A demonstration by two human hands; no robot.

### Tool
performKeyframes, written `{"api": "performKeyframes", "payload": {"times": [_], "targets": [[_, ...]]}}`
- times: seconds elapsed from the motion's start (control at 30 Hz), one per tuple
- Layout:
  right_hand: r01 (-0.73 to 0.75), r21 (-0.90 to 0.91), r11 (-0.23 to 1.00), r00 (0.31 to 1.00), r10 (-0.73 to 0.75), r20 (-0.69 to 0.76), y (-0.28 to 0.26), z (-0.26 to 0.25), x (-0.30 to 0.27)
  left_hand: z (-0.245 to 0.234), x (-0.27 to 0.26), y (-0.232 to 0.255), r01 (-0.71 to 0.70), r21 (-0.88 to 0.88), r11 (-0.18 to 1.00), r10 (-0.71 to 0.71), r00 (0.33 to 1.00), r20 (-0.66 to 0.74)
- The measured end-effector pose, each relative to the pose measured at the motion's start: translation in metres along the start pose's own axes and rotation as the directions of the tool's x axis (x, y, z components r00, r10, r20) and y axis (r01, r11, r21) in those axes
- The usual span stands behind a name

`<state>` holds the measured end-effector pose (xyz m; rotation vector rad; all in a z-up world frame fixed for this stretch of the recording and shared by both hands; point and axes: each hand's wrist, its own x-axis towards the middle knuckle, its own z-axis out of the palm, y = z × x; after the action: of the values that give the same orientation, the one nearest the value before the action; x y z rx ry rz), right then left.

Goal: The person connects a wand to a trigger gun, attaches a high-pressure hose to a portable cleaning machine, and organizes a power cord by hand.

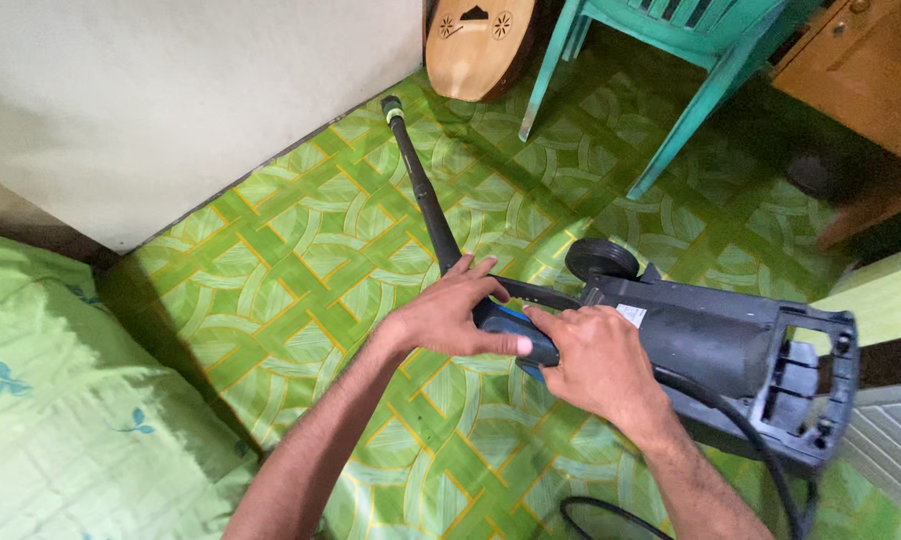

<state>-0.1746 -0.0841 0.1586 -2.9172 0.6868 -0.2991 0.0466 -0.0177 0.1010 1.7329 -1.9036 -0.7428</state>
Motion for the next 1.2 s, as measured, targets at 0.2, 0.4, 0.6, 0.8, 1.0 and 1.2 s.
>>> {"api": "performKeyframes", "payload": {"times": [0.2,0.4,0.6,0.8,1.0,1.2], "targets": [[-0.088,0.117,0.989,0.993,0.078,0.086,-0.009,-0.068,0.025,-0.053,0.005,0.042,0.205,-0.056,0.977,-0.211,0.965,-0.153],[-0.213,0.257,0.943,0.974,0.183,0.136,-0.026,-0.146,0.032,-0.092,0.013,0.091,0.407,-0.333,0.851,-0.496,0.83,-0.254],[-0.369,0.417,0.831,0.928,0.306,0.212,-0.048,-0.207,0.02,-0.118,0.007,0.148,0.493,-0.539,0.682,-0.676,0.707,-0.208],[-0.517,0.488,0.703,0.852,0.365,0.376,-0.075,-0.235,-0.017,-0.135,-0.019,0.213,0.659,-0.696,0.285,-0.87,0.483,0.101],[-0.575,0.422,0.701,0.795,0.357,0.49,-0.105,-0.26,-0.056,-0.115,-0.054,0.237,0.517,-0.856,0.024,-0.882,0.414,0.226],[-0.535,0.422,0.732,0.818,0.323,0.476,-0.126,-0.278,-0.109,-0.094,-0.101,0.279,0.539,-0.842,-0.009,-0.881,0.394,0.262]]}}
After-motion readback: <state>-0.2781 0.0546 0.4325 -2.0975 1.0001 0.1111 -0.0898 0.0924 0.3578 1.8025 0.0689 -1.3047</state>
